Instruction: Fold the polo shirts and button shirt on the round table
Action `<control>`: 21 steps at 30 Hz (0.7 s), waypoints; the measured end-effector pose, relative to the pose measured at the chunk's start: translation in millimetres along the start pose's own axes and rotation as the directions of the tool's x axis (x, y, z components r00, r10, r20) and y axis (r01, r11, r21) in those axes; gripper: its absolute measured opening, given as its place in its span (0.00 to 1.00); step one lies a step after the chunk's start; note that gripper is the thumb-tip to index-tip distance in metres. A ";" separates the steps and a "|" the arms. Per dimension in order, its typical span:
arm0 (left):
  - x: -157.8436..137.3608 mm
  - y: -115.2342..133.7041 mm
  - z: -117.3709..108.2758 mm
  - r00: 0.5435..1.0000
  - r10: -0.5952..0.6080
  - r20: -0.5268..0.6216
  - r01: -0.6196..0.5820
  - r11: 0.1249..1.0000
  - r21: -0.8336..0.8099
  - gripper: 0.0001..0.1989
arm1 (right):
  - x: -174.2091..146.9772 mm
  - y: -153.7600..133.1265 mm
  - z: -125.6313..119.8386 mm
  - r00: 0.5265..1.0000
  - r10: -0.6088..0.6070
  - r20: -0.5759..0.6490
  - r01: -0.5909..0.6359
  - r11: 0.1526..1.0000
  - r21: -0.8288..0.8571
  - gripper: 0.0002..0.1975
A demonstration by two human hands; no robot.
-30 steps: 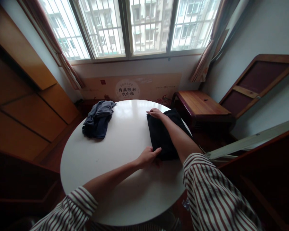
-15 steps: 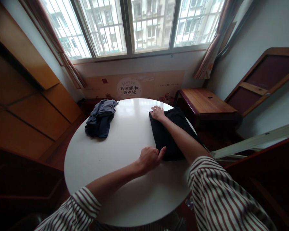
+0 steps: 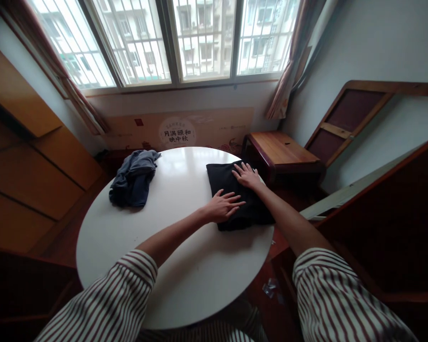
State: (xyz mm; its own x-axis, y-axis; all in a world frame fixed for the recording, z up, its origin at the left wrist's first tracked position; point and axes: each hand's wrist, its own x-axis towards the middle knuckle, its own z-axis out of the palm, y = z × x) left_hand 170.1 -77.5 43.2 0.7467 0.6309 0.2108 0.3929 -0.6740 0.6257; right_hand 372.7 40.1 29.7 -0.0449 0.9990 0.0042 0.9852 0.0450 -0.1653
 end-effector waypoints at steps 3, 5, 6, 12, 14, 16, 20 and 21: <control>-19.0 0.0 9.6 0.998 0.046 0.045 -0.047 0.999 0.021 0.19 | 10.8 5.7 1.7 0.998 0.060 0.000 -0.060 0.998 0.034 0.31; -32.1 3.8 10.1 0.995 0.084 0.053 -0.087 0.995 0.055 0.22 | 19.0 5.1 -2.3 0.997 0.072 -0.005 -0.071 0.997 0.021 0.30; -36.7 6.1 9.7 0.993 0.102 0.056 -0.106 0.991 0.076 0.23 | 22.9 3.0 -5.8 0.997 0.075 -0.003 -0.075 0.997 0.011 0.28; -38.2 14.2 16.0 0.985 0.159 0.073 -0.171 0.960 0.222 0.34 | 30.0 -43.2 -17.4 1.000 -0.031 0.001 0.031 0.999 -0.032 0.28; -37.2 14.7 22.6 0.984 0.166 0.063 -0.176 0.958 0.226 0.33 | 23.7 -66.0 -7.3 0.995 -0.101 0.024 0.101 0.995 -0.024 0.30; -38.8 15.3 29.0 0.977 0.209 0.050 -0.215 0.955 0.204 0.29 | 16.3 -84.9 6.4 0.991 -0.128 0.045 0.129 0.991 -0.016 0.32; -45.3 18.2 35.4 0.960 0.277 0.046 -0.280 0.935 0.217 0.27 | 13.2 -100.6 21.5 0.995 -0.091 0.048 0.092 0.996 -0.021 0.36; -46.3 19.2 35.6 0.960 0.275 0.048 -0.279 0.930 0.238 0.26 | 16.0 -100.6 21.1 0.995 -0.083 0.059 0.084 0.996 -0.018 0.36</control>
State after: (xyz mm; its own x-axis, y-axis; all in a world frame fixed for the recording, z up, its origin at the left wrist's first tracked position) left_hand 162.2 -133.3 18.7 0.8509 0.4018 0.3384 0.2854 -0.8944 0.3444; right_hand 269.3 51.5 25.5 -0.1361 0.9899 -0.0399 0.9808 0.1289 -0.1464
